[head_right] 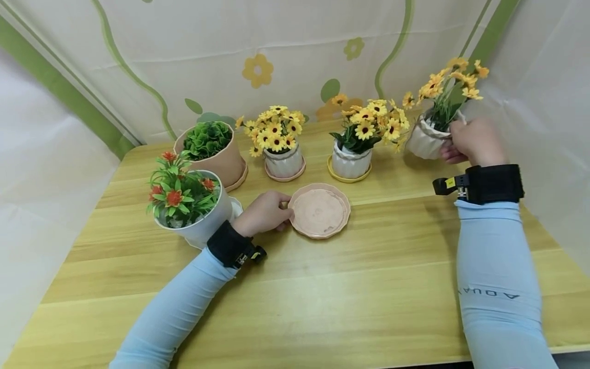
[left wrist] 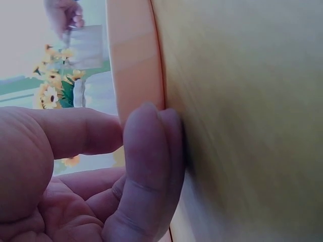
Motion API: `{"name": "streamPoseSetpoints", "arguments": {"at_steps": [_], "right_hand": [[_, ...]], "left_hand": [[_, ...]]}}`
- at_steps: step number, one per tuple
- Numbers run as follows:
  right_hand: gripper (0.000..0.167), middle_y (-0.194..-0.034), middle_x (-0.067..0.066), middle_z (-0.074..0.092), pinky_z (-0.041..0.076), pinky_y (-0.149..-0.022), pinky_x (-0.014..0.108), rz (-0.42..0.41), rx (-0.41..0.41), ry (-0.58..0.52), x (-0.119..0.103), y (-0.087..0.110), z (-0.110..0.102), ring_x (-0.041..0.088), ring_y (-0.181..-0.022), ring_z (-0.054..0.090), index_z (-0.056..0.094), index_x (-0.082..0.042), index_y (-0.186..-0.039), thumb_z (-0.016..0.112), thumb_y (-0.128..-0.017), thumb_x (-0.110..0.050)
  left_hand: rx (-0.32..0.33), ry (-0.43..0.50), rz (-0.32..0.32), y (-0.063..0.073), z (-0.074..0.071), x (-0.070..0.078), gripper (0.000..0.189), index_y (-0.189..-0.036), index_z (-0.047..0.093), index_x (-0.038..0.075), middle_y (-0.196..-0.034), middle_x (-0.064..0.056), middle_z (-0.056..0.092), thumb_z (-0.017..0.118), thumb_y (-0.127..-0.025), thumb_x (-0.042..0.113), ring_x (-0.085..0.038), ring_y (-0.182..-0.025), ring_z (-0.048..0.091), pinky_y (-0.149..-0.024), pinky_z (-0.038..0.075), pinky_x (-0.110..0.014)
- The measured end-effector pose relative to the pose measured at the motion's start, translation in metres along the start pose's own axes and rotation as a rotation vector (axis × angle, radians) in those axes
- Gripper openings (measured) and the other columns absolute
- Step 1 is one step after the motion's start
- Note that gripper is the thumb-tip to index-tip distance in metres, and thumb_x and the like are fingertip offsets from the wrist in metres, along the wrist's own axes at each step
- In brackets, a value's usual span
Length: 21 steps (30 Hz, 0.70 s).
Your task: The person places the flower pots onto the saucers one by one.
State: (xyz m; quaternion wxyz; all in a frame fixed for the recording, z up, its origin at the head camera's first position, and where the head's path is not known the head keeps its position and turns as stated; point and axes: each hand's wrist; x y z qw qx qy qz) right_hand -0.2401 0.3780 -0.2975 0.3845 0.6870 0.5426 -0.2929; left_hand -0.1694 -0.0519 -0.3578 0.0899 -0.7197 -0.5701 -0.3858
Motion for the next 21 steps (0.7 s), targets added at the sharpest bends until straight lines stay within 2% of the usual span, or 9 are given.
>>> {"name": "streamPoseSetpoints", "arguments": {"at_steps": [8,11,18,21], "right_hand": [[0.051,-0.061,-0.001,0.066,0.058,-0.054,0.036,0.032,0.086,0.07,-0.03,0.03,-0.014,0.018,-0.055,0.067,0.057,0.004,-0.098,0.025,-0.105,-0.036],[0.051,-0.06,-0.002,0.064,0.057,-0.052,0.035,0.031,0.111,0.077,-0.037,0.042,-0.017,0.017,-0.053,0.066,0.056,0.008,-0.1,0.025,-0.105,-0.033],[0.056,-0.058,0.0,0.063,0.056,-0.048,0.036,-0.015,0.108,0.144,-0.052,0.064,-0.018,0.02,-0.05,0.064,0.056,0.018,-0.106,0.025,-0.104,-0.029],[0.056,-0.059,0.001,0.063,0.056,-0.048,0.037,-0.051,0.098,0.185,-0.057,0.072,-0.015,0.021,-0.049,0.063,0.053,0.021,-0.113,0.025,-0.103,-0.027]], "left_hand": [[-0.006,0.0,-0.012,0.001,-0.001,0.002,0.028,-0.125,0.066,0.008,-0.066,-0.007,0.068,0.058,-0.099,0.014,-0.018,-0.055,0.065,-0.049,0.041,-0.023],[-0.007,0.007,-0.019,0.002,-0.001,0.003,0.03,-0.127,0.065,0.008,-0.066,-0.008,0.068,0.059,-0.099,0.014,-0.018,-0.055,0.065,-0.049,0.042,-0.023],[-0.007,0.014,-0.014,0.002,-0.002,0.003,0.029,-0.126,0.066,0.008,-0.066,-0.008,0.068,0.059,-0.099,0.013,-0.018,-0.054,0.065,-0.048,0.041,-0.023],[-0.005,0.016,-0.004,0.002,-0.002,0.003,0.029,-0.126,0.066,0.008,-0.066,-0.008,0.068,0.058,-0.098,0.012,-0.018,-0.054,0.065,-0.047,0.042,-0.022]]}}
Point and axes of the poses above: each hand's wrist, its own y-axis away from the middle knuckle, its own z-axis out of the palm, x = y × z
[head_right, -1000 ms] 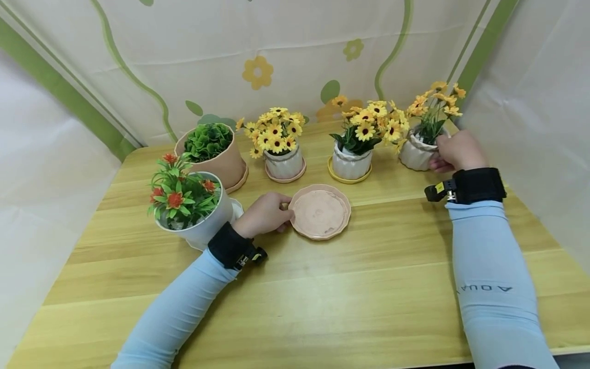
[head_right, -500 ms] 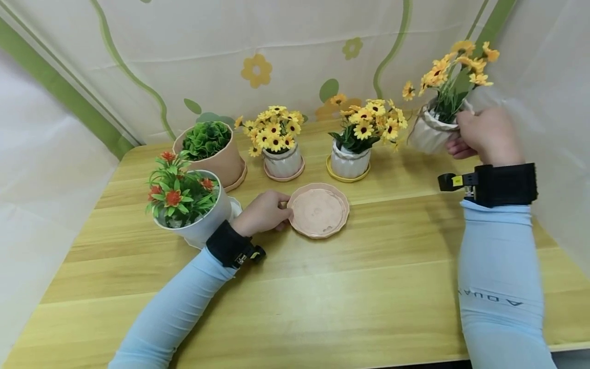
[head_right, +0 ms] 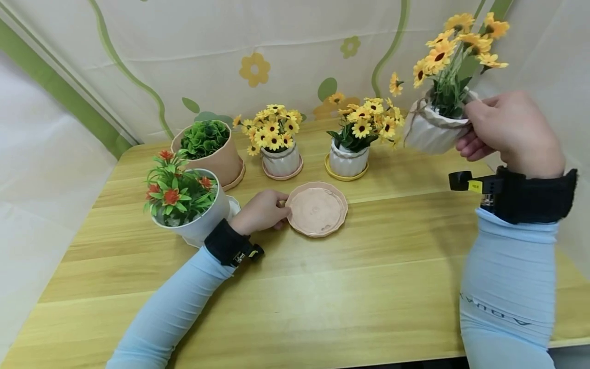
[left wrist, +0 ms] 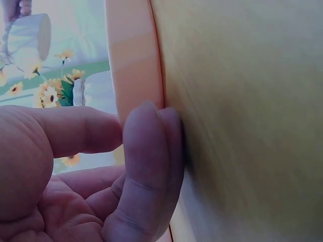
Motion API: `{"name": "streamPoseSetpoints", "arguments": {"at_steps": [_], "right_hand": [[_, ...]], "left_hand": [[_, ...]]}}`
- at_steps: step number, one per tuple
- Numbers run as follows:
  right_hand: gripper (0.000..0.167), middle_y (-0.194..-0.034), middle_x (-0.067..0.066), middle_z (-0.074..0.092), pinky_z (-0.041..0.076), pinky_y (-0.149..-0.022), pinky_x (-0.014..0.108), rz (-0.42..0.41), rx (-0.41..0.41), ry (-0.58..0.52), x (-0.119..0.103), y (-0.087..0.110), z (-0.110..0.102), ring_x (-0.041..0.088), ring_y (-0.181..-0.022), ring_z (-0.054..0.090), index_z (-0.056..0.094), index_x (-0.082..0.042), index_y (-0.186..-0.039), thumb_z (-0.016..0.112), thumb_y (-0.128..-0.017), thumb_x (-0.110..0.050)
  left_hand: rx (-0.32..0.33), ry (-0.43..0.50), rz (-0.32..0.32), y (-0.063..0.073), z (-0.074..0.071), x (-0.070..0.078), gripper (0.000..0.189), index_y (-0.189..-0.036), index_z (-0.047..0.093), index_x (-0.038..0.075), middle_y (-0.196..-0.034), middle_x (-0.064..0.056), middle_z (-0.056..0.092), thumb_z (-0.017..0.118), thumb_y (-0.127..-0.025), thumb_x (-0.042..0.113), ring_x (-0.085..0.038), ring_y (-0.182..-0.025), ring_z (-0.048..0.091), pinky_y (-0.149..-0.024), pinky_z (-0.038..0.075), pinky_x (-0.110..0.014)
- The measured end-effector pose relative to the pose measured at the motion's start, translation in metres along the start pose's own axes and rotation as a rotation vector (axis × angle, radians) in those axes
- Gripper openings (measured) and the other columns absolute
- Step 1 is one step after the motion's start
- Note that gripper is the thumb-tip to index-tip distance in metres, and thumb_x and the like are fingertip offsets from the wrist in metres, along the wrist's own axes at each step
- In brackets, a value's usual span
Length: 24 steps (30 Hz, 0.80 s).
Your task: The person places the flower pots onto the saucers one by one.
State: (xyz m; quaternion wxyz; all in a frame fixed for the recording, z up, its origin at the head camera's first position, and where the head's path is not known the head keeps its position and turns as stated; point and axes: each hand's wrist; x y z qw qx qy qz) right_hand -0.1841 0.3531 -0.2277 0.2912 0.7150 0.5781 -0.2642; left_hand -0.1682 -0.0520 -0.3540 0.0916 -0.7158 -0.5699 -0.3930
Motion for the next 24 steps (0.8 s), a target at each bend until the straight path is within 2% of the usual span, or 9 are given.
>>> {"name": "streamPoseSetpoints", "arguments": {"at_steps": [4,7,12,19,24], "right_hand": [[0.057,-0.06,0.003,0.063,0.056,-0.047,0.036,-0.049,-0.02,0.034,-0.007,0.008,0.002,0.022,-0.049,0.062,0.05,0.022,-0.12,0.025,-0.104,-0.027],[0.057,-0.062,0.005,0.064,0.056,-0.047,0.036,-0.072,-0.055,0.032,-0.012,0.011,0.004,0.023,-0.05,0.062,0.05,0.02,-0.121,0.027,-0.105,-0.03],[0.055,-0.068,0.008,0.066,0.056,-0.051,0.037,-0.127,-0.138,0.051,-0.019,0.014,0.012,0.025,-0.055,0.063,0.057,0.015,-0.111,0.031,-0.106,-0.034],[0.052,-0.071,0.011,0.065,0.056,-0.054,0.038,-0.194,-0.276,0.065,-0.04,0.025,0.036,0.027,-0.057,0.062,0.058,0.013,-0.111,0.034,-0.107,-0.032],[0.042,-0.073,0.015,0.065,0.056,-0.055,0.041,-0.221,-0.373,0.064,-0.052,0.027,0.06,0.03,-0.059,0.063,0.059,0.006,-0.099,0.037,-0.107,-0.028]], "left_hand": [[0.001,-0.003,0.008,0.0,0.0,-0.001,0.03,-0.127,0.066,0.008,-0.066,-0.008,0.068,0.058,-0.098,0.013,-0.018,-0.054,0.065,-0.047,0.042,-0.022],[-0.001,-0.006,0.008,-0.001,0.0,-0.002,0.031,-0.128,0.065,0.008,-0.066,-0.007,0.068,0.059,-0.098,0.013,-0.018,-0.054,0.065,-0.047,0.042,-0.023],[-0.006,-0.001,-0.002,-0.002,0.001,-0.003,0.032,-0.13,0.064,0.009,-0.066,-0.006,0.068,0.059,-0.098,0.013,-0.018,-0.054,0.065,-0.047,0.042,-0.023],[-0.004,-0.011,0.001,-0.003,0.001,-0.005,0.026,-0.122,0.067,0.01,-0.065,-0.005,0.068,0.058,-0.098,0.014,-0.017,-0.054,0.065,-0.048,0.043,-0.023],[0.0,-0.017,0.004,-0.004,0.001,-0.005,0.026,-0.122,0.067,0.01,-0.067,-0.005,0.068,0.058,-0.098,0.014,-0.016,-0.055,0.065,-0.049,0.043,-0.023]]}}
Point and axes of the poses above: each hand's wrist, its own y-axis away from the middle knuckle, its own z-axis out of the palm, x = y × z
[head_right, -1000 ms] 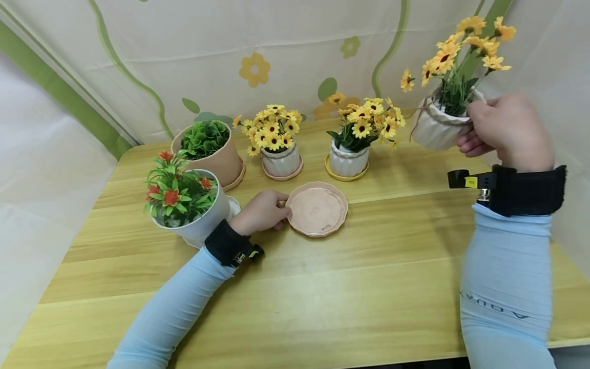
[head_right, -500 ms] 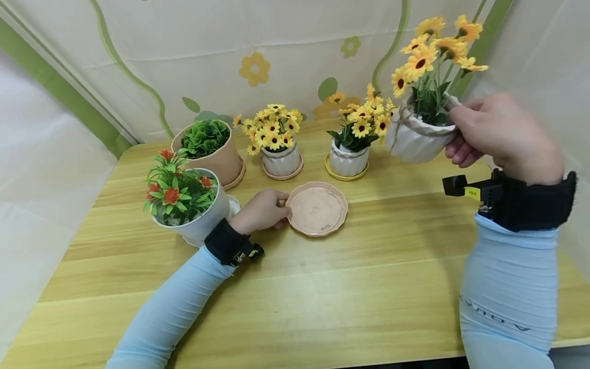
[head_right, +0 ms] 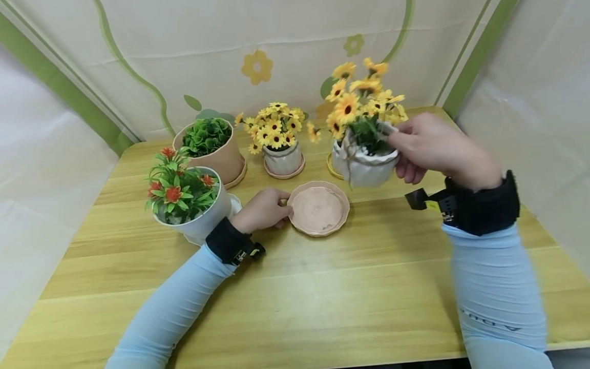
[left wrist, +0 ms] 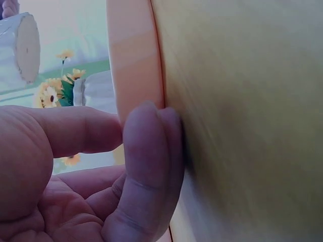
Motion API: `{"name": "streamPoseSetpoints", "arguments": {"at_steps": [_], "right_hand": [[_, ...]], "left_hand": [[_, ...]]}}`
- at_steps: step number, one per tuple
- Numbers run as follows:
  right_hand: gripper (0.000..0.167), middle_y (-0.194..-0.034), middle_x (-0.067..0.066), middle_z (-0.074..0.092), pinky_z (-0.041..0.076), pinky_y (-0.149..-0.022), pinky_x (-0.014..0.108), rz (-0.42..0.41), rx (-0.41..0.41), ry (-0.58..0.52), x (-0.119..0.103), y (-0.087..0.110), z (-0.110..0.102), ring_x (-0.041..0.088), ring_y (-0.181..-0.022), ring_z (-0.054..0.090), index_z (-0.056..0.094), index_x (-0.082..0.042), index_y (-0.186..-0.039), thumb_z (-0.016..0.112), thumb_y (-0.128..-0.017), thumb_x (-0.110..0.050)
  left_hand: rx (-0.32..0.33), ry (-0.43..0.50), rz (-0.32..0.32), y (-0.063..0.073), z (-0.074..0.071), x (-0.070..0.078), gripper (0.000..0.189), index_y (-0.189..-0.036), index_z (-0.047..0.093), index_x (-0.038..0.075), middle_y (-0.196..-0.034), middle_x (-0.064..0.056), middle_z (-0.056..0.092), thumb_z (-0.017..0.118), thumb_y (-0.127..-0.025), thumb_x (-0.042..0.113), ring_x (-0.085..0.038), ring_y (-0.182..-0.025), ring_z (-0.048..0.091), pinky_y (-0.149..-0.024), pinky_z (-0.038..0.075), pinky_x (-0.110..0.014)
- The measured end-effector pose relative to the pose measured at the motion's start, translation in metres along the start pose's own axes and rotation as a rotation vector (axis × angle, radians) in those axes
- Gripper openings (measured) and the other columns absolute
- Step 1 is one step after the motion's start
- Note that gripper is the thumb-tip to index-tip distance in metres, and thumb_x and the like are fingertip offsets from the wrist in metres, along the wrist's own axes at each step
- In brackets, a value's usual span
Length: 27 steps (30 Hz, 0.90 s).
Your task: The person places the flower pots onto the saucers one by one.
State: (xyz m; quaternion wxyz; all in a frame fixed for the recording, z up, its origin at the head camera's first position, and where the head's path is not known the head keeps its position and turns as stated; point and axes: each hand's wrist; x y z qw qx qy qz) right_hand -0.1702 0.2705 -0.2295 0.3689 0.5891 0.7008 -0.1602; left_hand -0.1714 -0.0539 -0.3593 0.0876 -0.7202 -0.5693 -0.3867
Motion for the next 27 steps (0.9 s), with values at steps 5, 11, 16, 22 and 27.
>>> {"name": "streamPoseSetpoints", "arguments": {"at_steps": [5,11,16,22,27], "right_hand": [[0.033,-0.071,0.015,0.065,0.056,-0.052,0.041,-0.04,-0.095,0.009,-0.01,-0.014,0.025,0.029,-0.058,0.064,0.058,0.003,-0.089,0.04,-0.104,-0.02],[0.033,-0.068,0.014,0.065,0.057,-0.052,0.042,-0.073,-0.2,0.049,-0.014,-0.032,0.05,0.029,-0.056,0.064,0.06,0.001,-0.085,0.04,-0.103,-0.018],[0.033,-0.067,0.013,0.066,0.057,-0.052,0.041,-0.101,-0.251,0.068,-0.011,-0.043,0.065,0.029,-0.053,0.065,0.059,0.001,-0.086,0.04,-0.104,-0.019],[0.032,-0.065,0.013,0.066,0.057,-0.05,0.043,-0.132,-0.298,0.074,-0.007,-0.052,0.076,0.029,-0.052,0.065,0.059,0.002,-0.09,0.039,-0.104,-0.018],[0.025,-0.066,0.015,0.066,0.057,-0.051,0.044,-0.142,-0.338,0.07,-0.003,-0.058,0.081,0.029,-0.051,0.066,0.056,0.004,-0.097,0.039,-0.103,-0.014]], "left_hand": [[0.001,-0.001,0.013,0.0,0.0,0.001,0.026,-0.123,0.066,0.009,-0.066,-0.005,0.068,0.058,-0.099,0.014,-0.016,-0.056,0.066,-0.049,0.043,-0.023],[0.002,0.003,0.021,0.001,-0.001,0.001,0.029,-0.125,0.067,0.009,-0.064,-0.005,0.068,0.058,-0.098,0.013,-0.017,-0.054,0.065,-0.049,0.043,-0.023],[0.006,0.0,0.034,0.002,-0.002,0.002,0.027,-0.121,0.069,0.007,-0.063,-0.005,0.069,0.057,-0.097,0.012,-0.015,-0.054,0.065,-0.05,0.043,-0.023],[0.021,-0.014,0.064,0.003,-0.002,0.001,0.021,-0.11,0.072,0.008,-0.055,-0.003,0.066,0.056,-0.1,0.016,-0.019,-0.052,0.064,-0.051,0.042,-0.025],[0.048,-0.018,0.098,0.003,0.0,-0.001,0.036,-0.089,0.069,0.007,-0.051,-0.003,0.063,0.047,-0.106,0.03,-0.021,-0.049,0.063,-0.052,0.045,-0.028]]}}
Point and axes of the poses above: each hand's wrist, its own y-axis away from the middle knuckle, its own z-axis out of the palm, x = y × z
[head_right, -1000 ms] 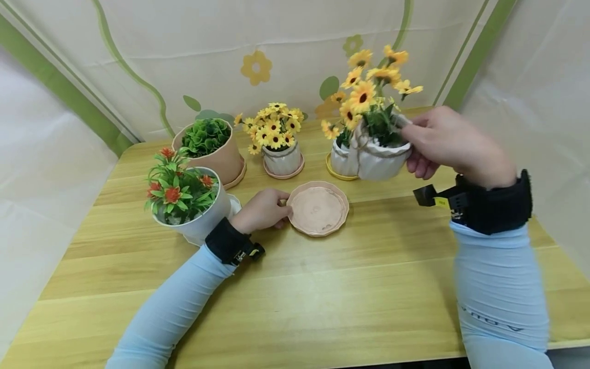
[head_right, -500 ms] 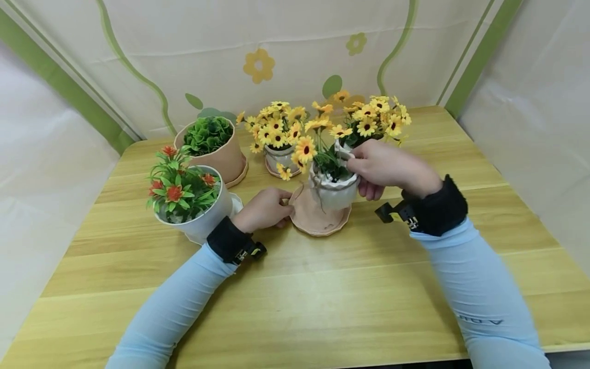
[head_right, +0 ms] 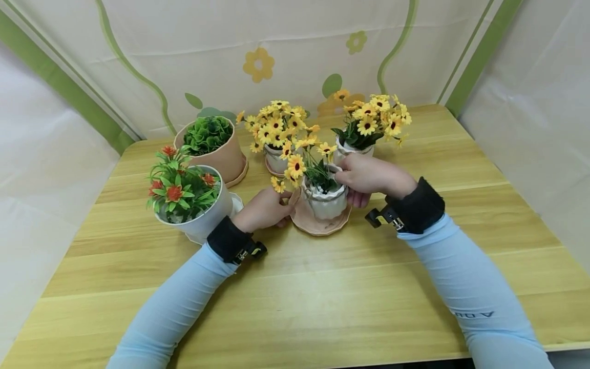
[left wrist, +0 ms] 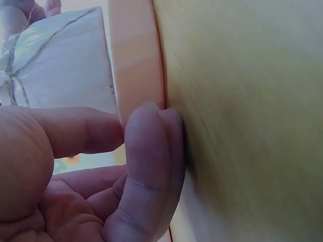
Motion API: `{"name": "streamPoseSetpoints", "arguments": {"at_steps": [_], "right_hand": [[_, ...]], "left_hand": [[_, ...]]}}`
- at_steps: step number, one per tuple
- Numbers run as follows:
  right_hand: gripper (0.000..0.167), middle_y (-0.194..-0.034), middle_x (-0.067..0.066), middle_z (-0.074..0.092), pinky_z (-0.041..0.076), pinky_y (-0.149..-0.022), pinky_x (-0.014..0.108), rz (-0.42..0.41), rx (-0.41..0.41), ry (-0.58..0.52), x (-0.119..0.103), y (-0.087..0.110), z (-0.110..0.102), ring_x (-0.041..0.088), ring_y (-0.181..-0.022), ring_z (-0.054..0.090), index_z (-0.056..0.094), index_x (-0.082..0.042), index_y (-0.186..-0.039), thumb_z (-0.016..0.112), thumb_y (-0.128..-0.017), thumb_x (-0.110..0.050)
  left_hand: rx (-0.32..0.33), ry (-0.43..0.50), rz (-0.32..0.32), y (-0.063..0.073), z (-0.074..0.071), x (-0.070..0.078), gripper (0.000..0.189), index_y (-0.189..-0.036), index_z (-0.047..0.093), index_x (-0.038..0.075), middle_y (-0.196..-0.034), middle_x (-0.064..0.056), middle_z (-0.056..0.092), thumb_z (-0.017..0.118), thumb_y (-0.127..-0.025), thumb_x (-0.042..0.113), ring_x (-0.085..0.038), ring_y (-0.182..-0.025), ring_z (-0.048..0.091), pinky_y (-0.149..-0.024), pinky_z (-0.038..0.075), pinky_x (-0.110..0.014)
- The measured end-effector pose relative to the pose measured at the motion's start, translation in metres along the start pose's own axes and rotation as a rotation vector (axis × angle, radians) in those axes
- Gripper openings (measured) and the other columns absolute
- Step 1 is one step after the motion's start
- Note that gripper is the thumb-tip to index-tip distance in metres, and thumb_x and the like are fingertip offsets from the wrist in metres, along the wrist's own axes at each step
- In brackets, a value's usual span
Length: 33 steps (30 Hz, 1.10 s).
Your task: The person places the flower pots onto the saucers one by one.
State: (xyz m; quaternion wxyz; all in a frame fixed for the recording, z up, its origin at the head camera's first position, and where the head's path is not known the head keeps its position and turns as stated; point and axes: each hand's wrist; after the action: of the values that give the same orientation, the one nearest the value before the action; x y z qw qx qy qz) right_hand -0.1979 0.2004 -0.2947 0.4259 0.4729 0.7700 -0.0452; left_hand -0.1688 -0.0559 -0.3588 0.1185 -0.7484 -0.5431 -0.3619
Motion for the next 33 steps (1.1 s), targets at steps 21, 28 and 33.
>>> {"name": "streamPoseSetpoints", "arguments": {"at_steps": [21,28,33], "right_hand": [[0.012,-0.066,0.014,0.067,0.057,-0.051,0.049,-0.027,-0.061,-0.032,0.006,-0.011,0.012,0.029,-0.051,0.067,0.041,-0.003,-0.091,0.04,-0.101,-0.009],[0.011,-0.068,0.015,0.068,0.057,-0.052,0.049,-0.023,-0.077,-0.046,0.006,-0.01,0.012,0.029,-0.052,0.067,0.044,-0.002,-0.097,0.041,-0.102,-0.01],[0.014,-0.068,0.014,0.068,0.057,-0.052,0.049,-0.021,-0.088,-0.061,0.008,-0.009,0.011,0.029,-0.052,0.067,0.047,0.002,-0.106,0.04,-0.102,-0.01]], "left_hand": [[-0.005,-0.009,0.006,0.0,-0.001,0.002,0.021,-0.096,0.064,0.007,-0.056,-0.005,0.064,0.049,-0.104,0.019,-0.021,-0.052,0.066,-0.057,0.047,-0.029],[-0.007,-0.003,-0.002,0.001,-0.002,0.003,0.023,-0.092,0.063,0.008,-0.058,-0.006,0.065,0.049,-0.105,0.021,-0.021,-0.054,0.066,-0.058,0.047,-0.03],[-0.009,-0.004,-0.003,0.002,0.0,0.002,0.027,-0.09,0.063,0.008,-0.058,-0.007,0.066,0.047,-0.105,0.025,-0.02,-0.054,0.066,-0.059,0.047,-0.03]]}}
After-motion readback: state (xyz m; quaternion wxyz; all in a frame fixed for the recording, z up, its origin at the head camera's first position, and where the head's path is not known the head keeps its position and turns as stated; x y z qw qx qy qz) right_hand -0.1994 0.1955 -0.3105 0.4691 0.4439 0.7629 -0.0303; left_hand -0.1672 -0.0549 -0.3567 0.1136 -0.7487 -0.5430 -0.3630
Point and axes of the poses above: each hand's wrist, its own y-axis away from the middle knuckle, its own z-axis out of the palm, x = y × z
